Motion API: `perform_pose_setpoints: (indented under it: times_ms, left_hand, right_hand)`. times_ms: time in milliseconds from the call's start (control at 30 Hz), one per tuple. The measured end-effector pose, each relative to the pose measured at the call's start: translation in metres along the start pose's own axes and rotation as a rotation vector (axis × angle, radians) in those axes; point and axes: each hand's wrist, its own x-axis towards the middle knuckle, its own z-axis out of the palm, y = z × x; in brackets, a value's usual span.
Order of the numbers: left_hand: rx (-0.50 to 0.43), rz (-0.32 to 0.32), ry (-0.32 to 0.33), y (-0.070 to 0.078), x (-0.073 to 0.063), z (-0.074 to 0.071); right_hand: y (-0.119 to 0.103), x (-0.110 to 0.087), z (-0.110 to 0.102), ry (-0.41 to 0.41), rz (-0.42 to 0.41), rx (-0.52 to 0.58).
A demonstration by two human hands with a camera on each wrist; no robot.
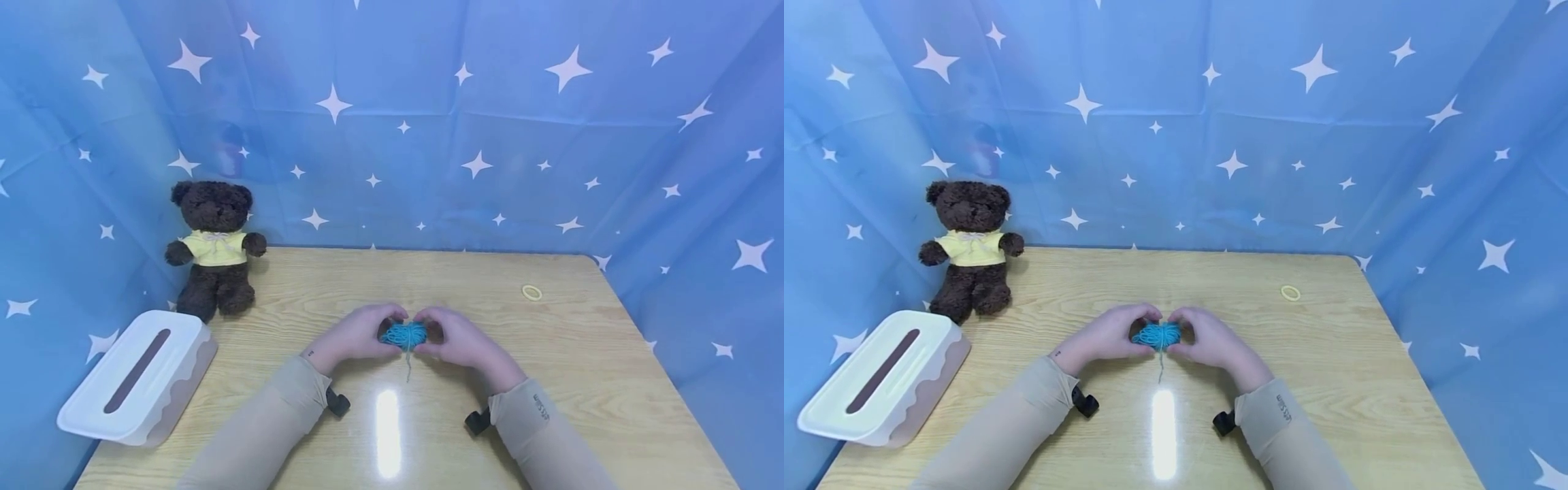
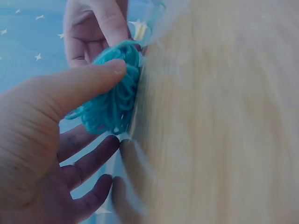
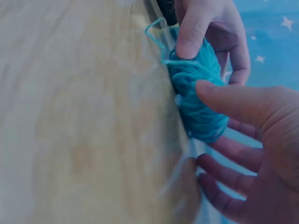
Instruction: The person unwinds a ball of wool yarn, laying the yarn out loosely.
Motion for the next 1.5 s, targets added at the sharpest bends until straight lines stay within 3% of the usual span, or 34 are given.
perform_pose_setpoints:
  times_ms: [400, 667, 900, 1100, 1333, 1500]
  left_hand:
    - [-0.007, -0.024, 0.110, -0.011, -0.002, 0.019]
    - [-0.111, -0.003, 0.158, -0.014, 0.001, 0.024]
    - [-0.205, 0.027, 0.269, -0.014, 0.003, 0.025]
    - [-0.195, 0.013, 0.409, -0.014, 0.004, 0.024]
    - [-0.260, 0.030, 0.535, -0.014, 0.003, 0.023]
    - [-0.238, 0.045, 0.563, -0.014, 0.004, 0.024]
  right_hand:
    - [0.011, 0.003, 0.016, 0.080, -0.011, 0.058]
    - [0.013, 0.003, 0.023, 0.156, -0.022, 0.137]
    - [0.011, 0.003, 0.029, 0.289, -0.066, 0.143]
    - [0.001, 0.002, 0.035, 0.408, 0.020, 0.252]
    - [-0.018, 0.004, 0.048, 0.361, 0.146, 0.498]
    - [-0.026, 0.005, 0.060, 0.411, 0.177, 0.576]
